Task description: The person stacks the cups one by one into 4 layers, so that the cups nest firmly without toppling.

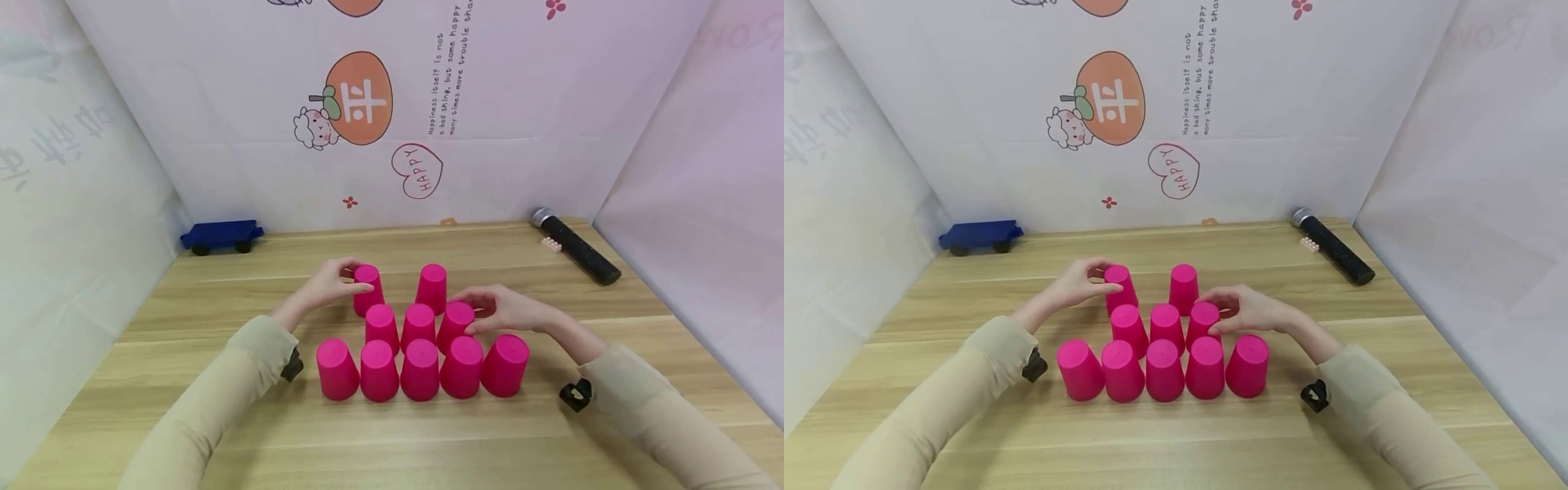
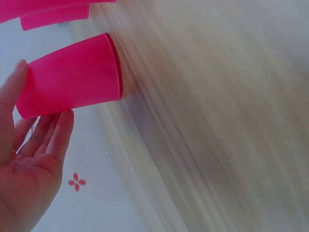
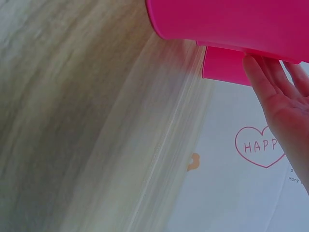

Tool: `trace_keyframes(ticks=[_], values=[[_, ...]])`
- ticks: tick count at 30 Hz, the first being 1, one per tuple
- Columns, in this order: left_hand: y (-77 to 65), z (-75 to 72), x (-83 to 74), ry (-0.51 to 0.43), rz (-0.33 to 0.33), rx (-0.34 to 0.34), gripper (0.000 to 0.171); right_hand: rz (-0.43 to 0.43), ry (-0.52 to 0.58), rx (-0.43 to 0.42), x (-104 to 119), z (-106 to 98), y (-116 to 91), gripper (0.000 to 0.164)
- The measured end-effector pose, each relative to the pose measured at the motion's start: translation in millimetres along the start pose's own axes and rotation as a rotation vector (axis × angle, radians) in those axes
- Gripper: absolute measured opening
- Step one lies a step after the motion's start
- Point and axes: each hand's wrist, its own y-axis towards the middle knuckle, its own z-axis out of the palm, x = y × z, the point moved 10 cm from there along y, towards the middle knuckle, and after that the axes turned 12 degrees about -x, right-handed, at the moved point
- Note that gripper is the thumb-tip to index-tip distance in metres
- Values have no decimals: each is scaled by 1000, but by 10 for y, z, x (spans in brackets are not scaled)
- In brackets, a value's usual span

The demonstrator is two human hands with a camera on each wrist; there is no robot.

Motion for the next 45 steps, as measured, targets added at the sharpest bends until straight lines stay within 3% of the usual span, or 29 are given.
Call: trace_keyframes(ticks=[20, 27, 45], values=[[66, 322, -311, -72, 70, 113, 48, 32, 5, -21, -20, 7, 4, 54], [81, 370, -408, -38, 104, 131, 48, 31, -1, -27, -29, 2, 1, 54], [128, 423, -434, -6, 131, 137, 48, 21, 1, -29, -39, 6, 4, 56]])
